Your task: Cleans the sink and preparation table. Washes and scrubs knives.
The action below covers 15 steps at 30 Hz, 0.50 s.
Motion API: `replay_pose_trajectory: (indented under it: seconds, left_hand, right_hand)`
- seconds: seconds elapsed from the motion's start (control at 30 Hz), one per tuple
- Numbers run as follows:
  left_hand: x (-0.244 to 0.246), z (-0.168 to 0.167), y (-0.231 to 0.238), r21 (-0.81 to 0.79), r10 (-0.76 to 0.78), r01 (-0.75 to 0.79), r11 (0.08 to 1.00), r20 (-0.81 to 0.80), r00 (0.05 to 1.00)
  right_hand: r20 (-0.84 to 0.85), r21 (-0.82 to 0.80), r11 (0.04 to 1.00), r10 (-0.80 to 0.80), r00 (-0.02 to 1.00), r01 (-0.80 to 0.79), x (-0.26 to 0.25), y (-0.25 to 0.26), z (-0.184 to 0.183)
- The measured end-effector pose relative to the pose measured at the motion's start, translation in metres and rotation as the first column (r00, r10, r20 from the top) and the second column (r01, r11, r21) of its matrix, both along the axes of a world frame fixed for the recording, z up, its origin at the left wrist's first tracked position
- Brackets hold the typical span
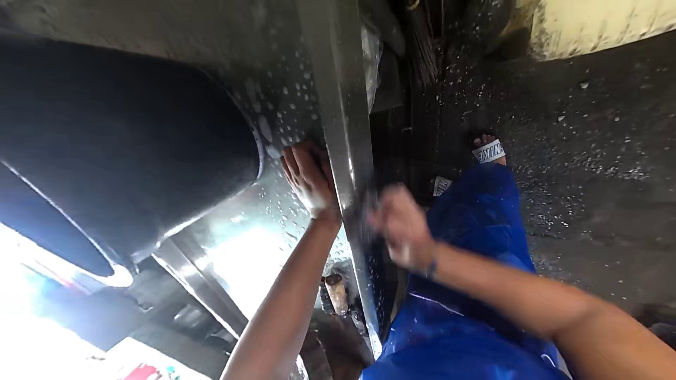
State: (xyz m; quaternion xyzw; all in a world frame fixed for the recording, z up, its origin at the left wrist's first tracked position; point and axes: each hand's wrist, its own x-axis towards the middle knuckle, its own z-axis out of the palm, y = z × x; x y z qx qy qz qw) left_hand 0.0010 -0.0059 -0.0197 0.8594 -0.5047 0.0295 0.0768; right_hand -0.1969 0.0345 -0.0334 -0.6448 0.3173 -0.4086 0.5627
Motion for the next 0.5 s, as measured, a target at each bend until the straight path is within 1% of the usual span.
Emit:
replay_pose_trajectory:
  seconds: [0.03, 0.07, 0.1, 0.17, 0.2, 0.23, 0.33, 0.37, 0.43, 0.47, 0.5]
  left_hand:
    - [-0.004, 0.005, -0.006, 0.021, 0.013, -0.013, 1.0, -0.01, 1.0]
    - [-0.005, 0.007, -0.01, 0.023, 0.015, -0.015, 1.0, -0.016, 1.0]
    - [-0.004, 0.006, -0.01, 0.013, 0.01, -0.01, 1.0, -0.014, 1.0]
    - [-0.002, 0.003, -0.003, 0.012, 0.001, -0.001, 1.0, -0.014, 1.0]
    - [0.001, -0.002, 0.003, 0.008, -0.004, 0.004, 1.0, -0.017, 1.0]
    - [0.002, -0.004, 0.005, -0.003, -0.004, 0.004, 1.0, -0.013, 1.0]
    - [-0.001, 0.004, -0.006, 0.025, 0.01, -0.009, 1.0, -0.034, 0.999]
    - [-0.002, 0.005, -0.008, 0.036, 0.008, -0.007, 0.999, -0.039, 0.999]
    - [0.001, -0.002, -0.003, -0.003, -0.011, 0.011, 1.0, -0.025, 1.0]
    - [0.001, -0.003, 0.002, -0.002, -0.01, 0.01, 1.0, -0.022, 1.0]
    - [0.0, -0.002, 0.004, 0.002, -0.001, 0.001, 1.0, -0.024, 1.0]
  right_hand:
    - [-0.004, 0.025, 1.0, -0.004, 1.0, 0.004, -0.005, 0.028, 0.003]
    - [-0.001, 0.021, 1.0, 0.011, 1.0, -0.011, -0.007, 0.04, 0.004]
    - [-0.004, -0.012, 1.0, 0.016, 1.0, -0.016, -0.005, 0.033, 0.003]
    - [-0.016, -0.083, 0.996, -0.013, 1.0, 0.011, 0.006, -0.017, -0.002]
    - [-0.001, -0.078, 0.997, -0.003, 1.0, 0.002, 0.009, -0.036, -0.004]
    - [0.015, -0.055, 0.998, 0.009, 1.0, -0.008, 0.008, -0.036, -0.005]
    - [0.022, 0.049, 0.998, 0.031, 0.999, -0.032, -0.004, 0.028, -0.008]
    - [0.009, 0.047, 0.998, 0.036, 0.999, -0.036, -0.006, 0.03, -0.009]
    - [-0.042, -0.037, 0.999, 0.007, 0.999, -0.009, 0.003, -0.009, -0.013]
    - [-0.033, -0.055, 0.998, 0.002, 0.999, -0.004, 0.007, -0.03, -0.013]
    - [-0.004, -0.039, 0.999, 0.009, 1.0, -0.009, 0.008, -0.036, -0.011]
